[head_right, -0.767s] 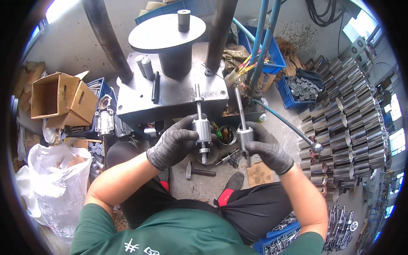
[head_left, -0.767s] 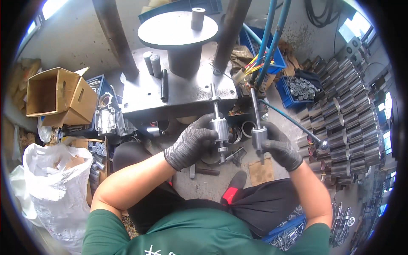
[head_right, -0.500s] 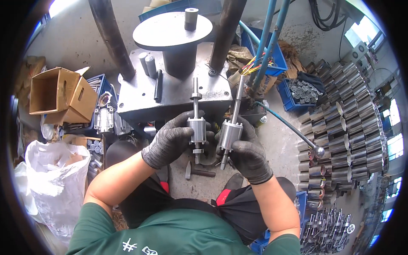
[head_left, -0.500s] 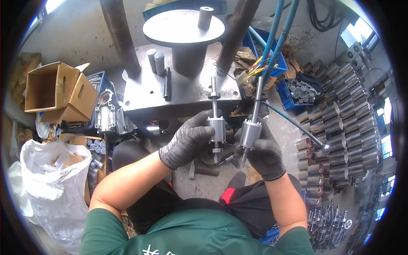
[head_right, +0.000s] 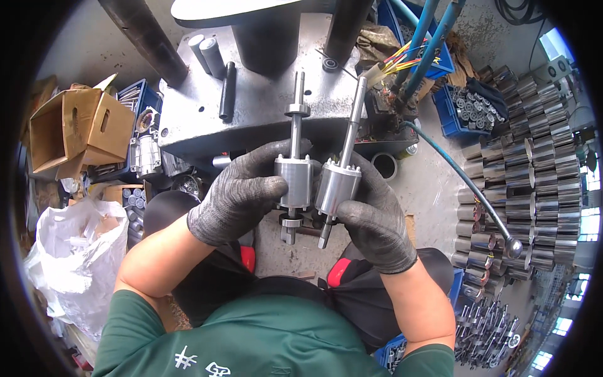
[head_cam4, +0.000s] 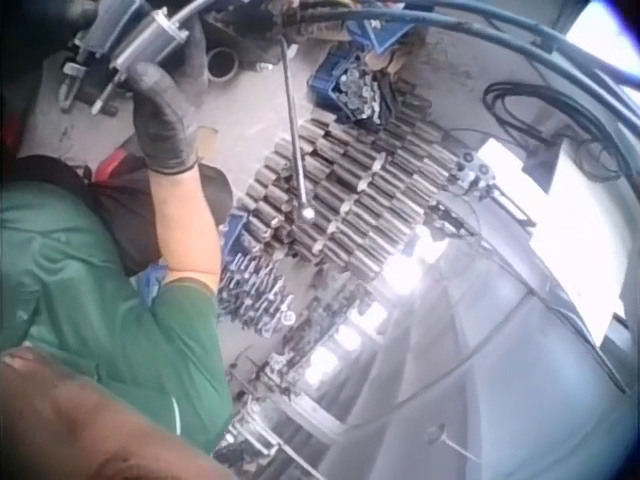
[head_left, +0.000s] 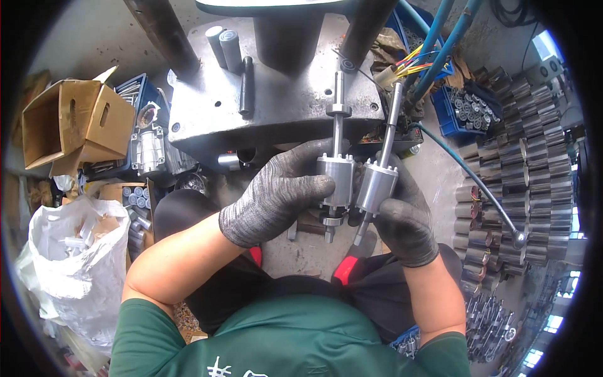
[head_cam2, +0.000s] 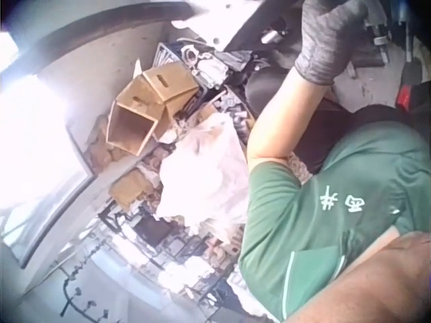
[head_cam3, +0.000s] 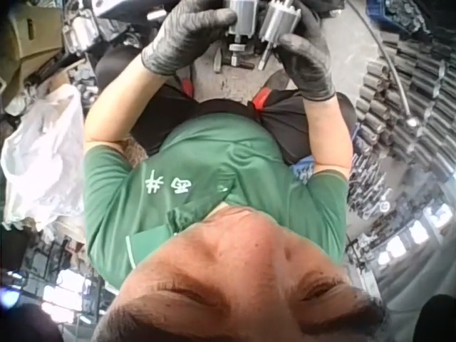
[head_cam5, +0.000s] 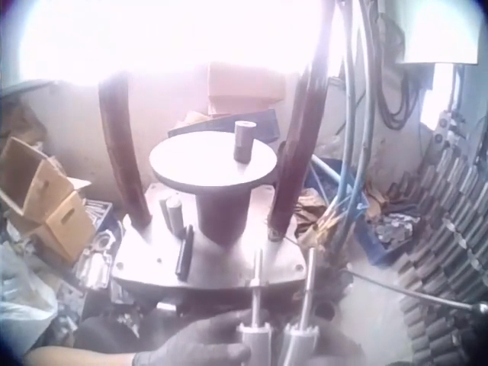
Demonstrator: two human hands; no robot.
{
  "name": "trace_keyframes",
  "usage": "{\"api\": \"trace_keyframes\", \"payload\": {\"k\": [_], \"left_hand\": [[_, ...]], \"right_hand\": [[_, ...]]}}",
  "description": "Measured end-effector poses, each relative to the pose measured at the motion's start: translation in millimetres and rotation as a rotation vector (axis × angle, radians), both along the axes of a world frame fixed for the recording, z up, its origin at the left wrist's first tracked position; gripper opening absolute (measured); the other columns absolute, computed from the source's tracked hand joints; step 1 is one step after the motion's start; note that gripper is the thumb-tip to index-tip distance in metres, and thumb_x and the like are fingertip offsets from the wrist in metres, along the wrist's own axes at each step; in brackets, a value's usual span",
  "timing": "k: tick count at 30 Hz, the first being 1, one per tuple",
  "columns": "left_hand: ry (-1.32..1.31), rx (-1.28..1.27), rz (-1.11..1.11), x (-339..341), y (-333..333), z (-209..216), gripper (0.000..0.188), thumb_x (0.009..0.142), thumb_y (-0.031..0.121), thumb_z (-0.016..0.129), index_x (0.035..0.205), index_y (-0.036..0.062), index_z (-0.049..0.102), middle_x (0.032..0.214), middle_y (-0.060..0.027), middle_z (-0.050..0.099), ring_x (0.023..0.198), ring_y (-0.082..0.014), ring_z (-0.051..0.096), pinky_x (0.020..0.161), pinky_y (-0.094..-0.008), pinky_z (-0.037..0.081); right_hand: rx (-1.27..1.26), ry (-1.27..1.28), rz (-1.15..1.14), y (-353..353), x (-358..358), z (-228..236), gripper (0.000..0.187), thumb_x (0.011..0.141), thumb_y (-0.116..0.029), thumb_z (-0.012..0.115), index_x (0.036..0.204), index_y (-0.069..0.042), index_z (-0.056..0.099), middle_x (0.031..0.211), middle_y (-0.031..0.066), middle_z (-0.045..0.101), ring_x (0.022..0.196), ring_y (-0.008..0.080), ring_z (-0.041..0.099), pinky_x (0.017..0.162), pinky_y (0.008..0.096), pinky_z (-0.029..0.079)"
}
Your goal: The person is assembling small metal mechanical components by inserting rods into housings and using a manual press.
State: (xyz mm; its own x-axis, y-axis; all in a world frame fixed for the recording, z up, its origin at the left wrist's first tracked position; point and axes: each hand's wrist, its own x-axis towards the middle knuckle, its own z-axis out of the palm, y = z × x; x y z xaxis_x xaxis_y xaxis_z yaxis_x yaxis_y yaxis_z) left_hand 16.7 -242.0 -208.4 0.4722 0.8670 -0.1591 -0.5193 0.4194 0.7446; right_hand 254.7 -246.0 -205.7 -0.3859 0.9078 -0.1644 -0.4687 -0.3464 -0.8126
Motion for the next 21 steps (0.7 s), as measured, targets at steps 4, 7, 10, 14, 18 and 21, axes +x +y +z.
{"api": "trace_keyframes", "payload": {"k": [4, 7, 10, 14, 18, 21], "left_hand": [[0.062, 0.004, 0.012, -0.1, 2.5, -2.0, 0.079, 0.085, 0.033, 0.085, 0.150, 0.0019, 0.052, 0.135, -0.0118, 0.065, 0.127, -0.0232, 0.061, 0.113, -0.0400, 0.046], [0.086, 0.008, 0.004, 0.7, 3.7, -0.1, 0.081, 0.084, 0.033, 0.086, 0.151, 0.0021, 0.052, 0.137, -0.0121, 0.064, 0.129, -0.0235, 0.060, 0.114, -0.0403, 0.045], [0.126, 0.023, 0.002, 0.9, 3.7, -1.1, 0.081, 0.083, 0.033, 0.086, 0.151, 0.0021, 0.052, 0.138, -0.0122, 0.064, 0.129, -0.0232, 0.059, 0.115, -0.0402, 0.044], [0.137, 0.019, -0.016, 1.5, 3.6, 0.1, 0.081, 0.084, 0.033, 0.086, 0.151, 0.0020, 0.052, 0.139, -0.0122, 0.063, 0.130, -0.0221, 0.059, 0.115, -0.0402, 0.043], [0.133, 0.034, -0.024, 1.9, 3.5, -2.3, 0.081, 0.084, 0.034, 0.086, 0.151, 0.0022, 0.052, 0.141, -0.0121, 0.063, 0.131, -0.0226, 0.058, 0.116, -0.0408, 0.043], [0.159, 0.075, -0.032, 2.6, 4.2, -1.3, 0.083, 0.084, 0.035, 0.087, 0.151, 0.0026, 0.052, 0.142, -0.0120, 0.062, 0.133, -0.0237, 0.057, 0.116, -0.0418, 0.043]], "right_hand": [[-0.031, -0.084, 0.001, 1.7, -1.1, 2.9, 0.097, 0.077, -0.031, 0.083, 0.157, -0.001, 0.036, 0.137, 0.0160, 0.060, 0.126, 0.0316, 0.062, 0.105, 0.0444, 0.054], [0.001, -0.092, 0.008, 2.7, -1.6, 1.9, 0.097, 0.077, -0.031, 0.083, 0.157, 0.000, 0.038, 0.138, 0.0164, 0.060, 0.126, 0.0318, 0.063, 0.104, 0.0442, 0.055], [0.005, -0.106, 0.000, 2.1, -1.1, 1.8, 0.097, 0.077, -0.031, 0.083, 0.157, 0.001, 0.038, 0.139, 0.0170, 0.060, 0.124, 0.0325, 0.064, 0.102, 0.0444, 0.056], [-0.008, -0.128, -0.015, -0.7, 0.0, -0.7, 0.098, 0.077, -0.030, 0.083, 0.158, 0.001, 0.037, 0.139, 0.0179, 0.060, 0.123, 0.0330, 0.064, 0.100, 0.0444, 0.057], [0.018, -0.124, -0.011, -0.9, 1.0, -2.1, 0.098, 0.077, -0.030, 0.083, 0.158, 0.001, 0.038, 0.139, 0.0186, 0.060, 0.122, 0.0330, 0.065, 0.099, 0.0447, 0.057], [0.019, -0.119, -0.011, -1.0, 2.0, -3.5, 0.098, 0.076, -0.031, 0.084, 0.157, 0.001, 0.038, 0.138, 0.0188, 0.060, 0.119, 0.0323, 0.066, 0.094, 0.0440, 0.060]]}}
